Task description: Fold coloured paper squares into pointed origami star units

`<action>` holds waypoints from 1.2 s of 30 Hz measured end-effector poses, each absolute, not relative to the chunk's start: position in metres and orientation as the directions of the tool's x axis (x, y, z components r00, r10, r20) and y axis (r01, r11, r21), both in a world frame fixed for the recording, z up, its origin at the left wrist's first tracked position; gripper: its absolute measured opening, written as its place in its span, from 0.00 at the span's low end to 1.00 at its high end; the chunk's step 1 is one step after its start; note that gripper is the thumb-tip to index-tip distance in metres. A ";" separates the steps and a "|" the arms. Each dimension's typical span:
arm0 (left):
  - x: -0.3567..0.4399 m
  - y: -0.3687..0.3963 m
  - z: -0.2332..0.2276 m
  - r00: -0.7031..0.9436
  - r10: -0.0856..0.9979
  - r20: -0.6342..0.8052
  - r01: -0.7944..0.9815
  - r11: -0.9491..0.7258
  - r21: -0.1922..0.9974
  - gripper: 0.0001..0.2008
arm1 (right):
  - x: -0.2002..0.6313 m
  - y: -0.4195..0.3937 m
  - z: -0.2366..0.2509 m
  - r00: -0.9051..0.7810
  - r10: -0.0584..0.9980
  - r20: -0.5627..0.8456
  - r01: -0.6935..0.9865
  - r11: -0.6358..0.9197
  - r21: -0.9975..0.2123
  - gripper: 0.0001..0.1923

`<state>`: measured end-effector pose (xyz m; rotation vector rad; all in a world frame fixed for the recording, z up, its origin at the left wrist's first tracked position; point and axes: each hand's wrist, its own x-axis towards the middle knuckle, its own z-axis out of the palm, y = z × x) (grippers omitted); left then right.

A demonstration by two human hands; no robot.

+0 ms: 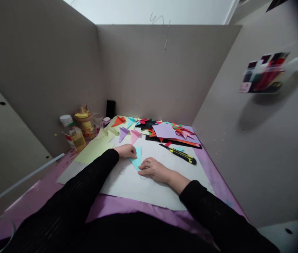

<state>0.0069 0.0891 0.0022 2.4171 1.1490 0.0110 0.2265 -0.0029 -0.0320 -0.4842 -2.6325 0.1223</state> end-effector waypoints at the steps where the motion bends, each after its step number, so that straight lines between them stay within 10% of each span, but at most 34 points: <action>1: 0.007 0.089 0.002 0.648 0.738 -0.188 0.735 -0.542 0.408 0.16 | 0.227 -0.003 -0.032 -0.831 0.356 0.428 0.314 0.935 -0.167 0.10; 22: 0.004 0.082 -0.002 0.557 0.820 -0.133 0.809 -0.498 0.312 0.16 | 0.219 -0.020 -0.019 -0.893 0.333 0.303 0.315 0.943 -0.107 0.10; 36: -0.027 0.080 -0.009 0.373 0.888 0.270 0.926 -0.373 -0.052 0.18 | 0.217 -0.029 -0.010 -0.871 0.410 0.271 0.389 0.912 -0.128 0.19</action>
